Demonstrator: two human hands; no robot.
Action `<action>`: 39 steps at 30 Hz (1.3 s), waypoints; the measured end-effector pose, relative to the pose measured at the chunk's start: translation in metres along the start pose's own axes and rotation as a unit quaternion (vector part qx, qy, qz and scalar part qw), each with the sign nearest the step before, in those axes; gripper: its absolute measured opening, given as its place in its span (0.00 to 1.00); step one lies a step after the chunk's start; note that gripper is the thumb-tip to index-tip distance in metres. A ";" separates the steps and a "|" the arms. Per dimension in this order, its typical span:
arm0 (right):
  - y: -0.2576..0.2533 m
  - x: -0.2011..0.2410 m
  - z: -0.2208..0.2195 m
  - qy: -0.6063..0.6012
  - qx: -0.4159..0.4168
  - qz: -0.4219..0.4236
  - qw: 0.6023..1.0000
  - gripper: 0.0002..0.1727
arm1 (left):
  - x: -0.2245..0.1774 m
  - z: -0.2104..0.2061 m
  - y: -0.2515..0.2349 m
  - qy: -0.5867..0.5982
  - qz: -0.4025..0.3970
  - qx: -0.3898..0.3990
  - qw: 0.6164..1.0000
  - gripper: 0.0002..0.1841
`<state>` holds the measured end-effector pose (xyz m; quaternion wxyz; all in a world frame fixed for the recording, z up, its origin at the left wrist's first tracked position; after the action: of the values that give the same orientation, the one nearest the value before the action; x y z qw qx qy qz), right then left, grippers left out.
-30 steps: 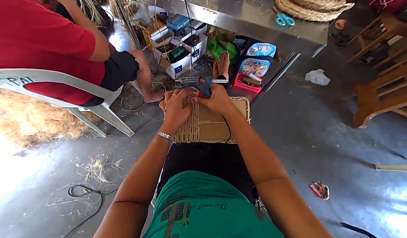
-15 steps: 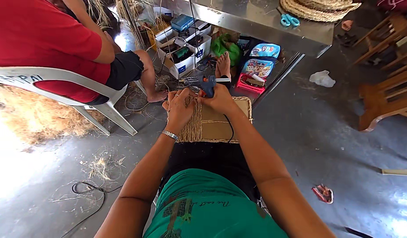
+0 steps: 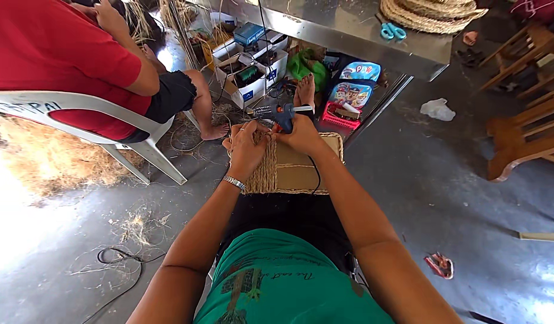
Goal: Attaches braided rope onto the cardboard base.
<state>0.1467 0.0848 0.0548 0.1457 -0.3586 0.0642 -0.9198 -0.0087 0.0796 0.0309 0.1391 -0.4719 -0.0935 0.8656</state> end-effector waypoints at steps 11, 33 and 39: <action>0.003 0.005 0.001 0.045 -0.043 -0.054 0.997 0.17 | -0.006 0.002 0.002 -0.011 -0.002 -0.025 1.000 0.07; 0.065 -0.012 0.023 -0.128 -0.239 -0.008 0.963 0.13 | -0.035 -0.001 0.019 -0.098 -0.093 -0.026 0.990 0.17; 0.079 -0.010 0.018 -0.121 -0.230 -0.003 0.965 0.14 | -0.032 -0.001 0.015 -0.076 -0.093 -0.008 0.993 0.12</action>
<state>0.1830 0.0126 0.0442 0.0633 -0.4915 0.2553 -0.8302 0.0064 0.0546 0.0517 0.2076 -0.3954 -0.1536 0.8815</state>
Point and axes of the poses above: each hand's wrist, its own y-axis away from the middle knuckle, its own z-axis out of the back of the hand, x = y × z, the point moved 10 cm from there along -y, towards the middle knuckle, and after that the axes turned 10 degrees about y, right-handed, at the moved point
